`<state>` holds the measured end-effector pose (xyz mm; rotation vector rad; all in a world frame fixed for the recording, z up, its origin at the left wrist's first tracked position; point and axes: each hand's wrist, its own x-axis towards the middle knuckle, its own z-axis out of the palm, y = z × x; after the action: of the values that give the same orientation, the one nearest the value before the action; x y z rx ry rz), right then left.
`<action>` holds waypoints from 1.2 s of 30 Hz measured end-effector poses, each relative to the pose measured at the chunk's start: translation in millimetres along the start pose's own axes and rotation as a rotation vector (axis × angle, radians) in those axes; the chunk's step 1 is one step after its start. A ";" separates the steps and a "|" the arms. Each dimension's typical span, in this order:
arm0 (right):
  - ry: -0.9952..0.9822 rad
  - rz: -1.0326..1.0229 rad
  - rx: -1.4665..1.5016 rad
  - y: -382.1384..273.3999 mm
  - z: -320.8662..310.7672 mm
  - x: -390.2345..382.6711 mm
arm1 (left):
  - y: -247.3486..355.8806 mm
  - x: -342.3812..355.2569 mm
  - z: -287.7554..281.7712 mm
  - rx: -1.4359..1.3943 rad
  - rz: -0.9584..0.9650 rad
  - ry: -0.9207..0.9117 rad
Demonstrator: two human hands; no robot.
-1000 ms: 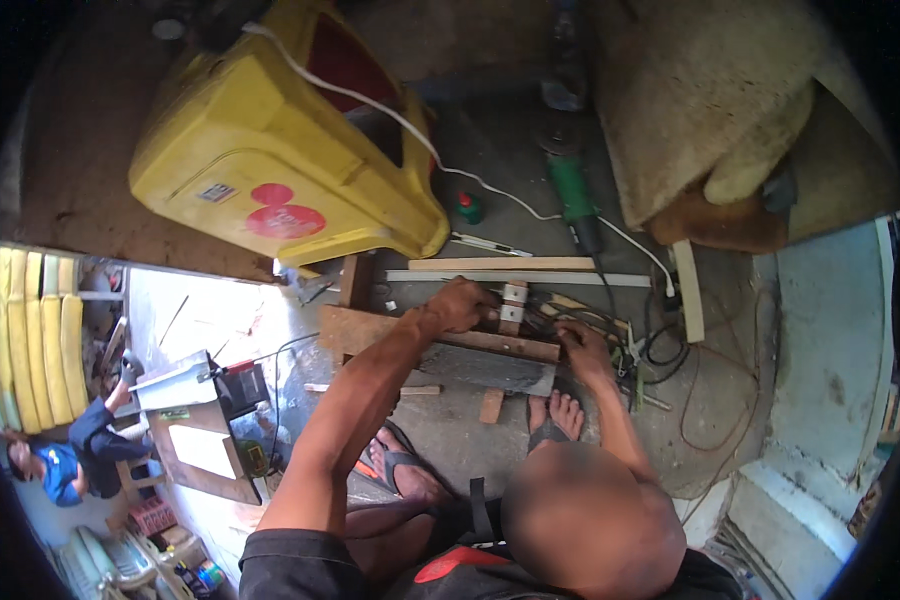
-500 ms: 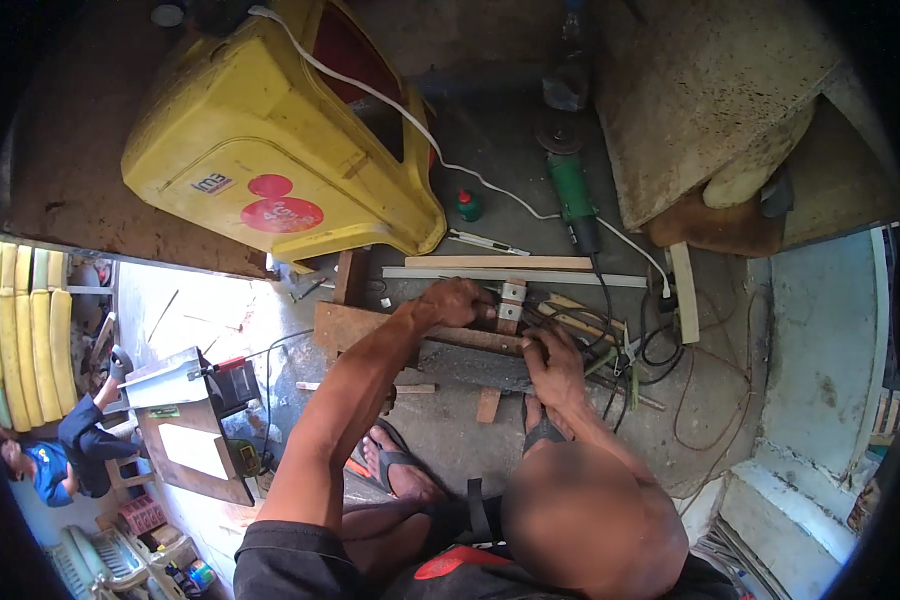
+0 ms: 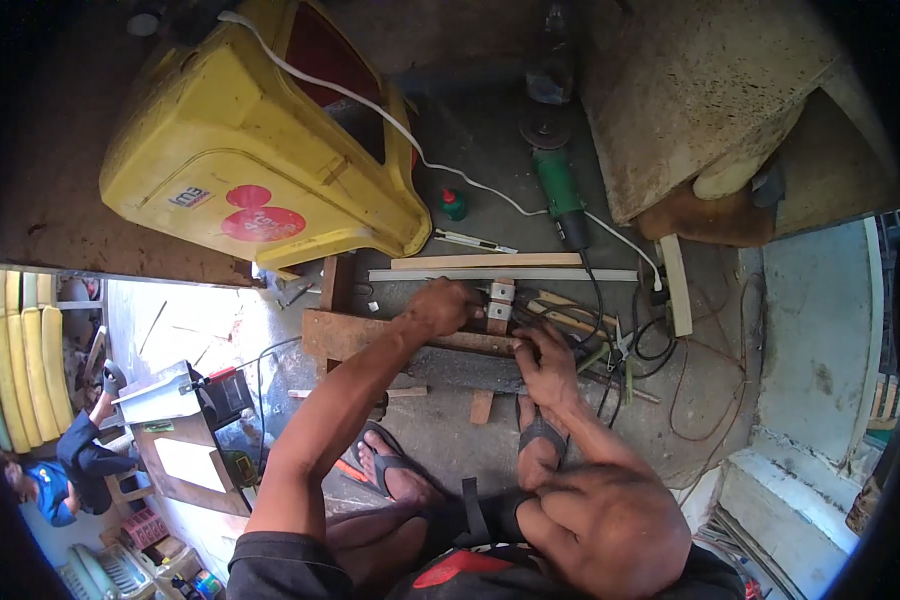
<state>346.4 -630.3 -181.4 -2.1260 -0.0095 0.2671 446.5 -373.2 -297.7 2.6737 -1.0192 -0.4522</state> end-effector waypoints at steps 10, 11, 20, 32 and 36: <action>-0.038 -0.081 0.070 -33.1 32.5 14.6 | -105.2 -55.1 50.7 0.070 -0.048 -0.079; -0.009 -0.042 0.011 -14.9 23.4 11.2 | -79.2 -29.0 48.5 0.089 -0.134 -0.038; -0.037 0.040 -0.032 -7.6 -5.8 10.5 | 29.9 -0.4 -86.4 0.105 -0.011 -0.116; -0.024 0.066 0.012 -2.9 5.4 2.3 | 25.0 -9.7 -49.7 -0.100 -0.195 -0.044; -0.064 0.100 0.054 -1.0 -6.0 4.3 | 44.9 -2.3 -78.7 -0.127 -0.107 -0.006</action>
<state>351.9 -634.3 -178.3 -2.0664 0.0657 0.3904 446.8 -395.2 -209.8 2.6228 -0.8220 -0.5279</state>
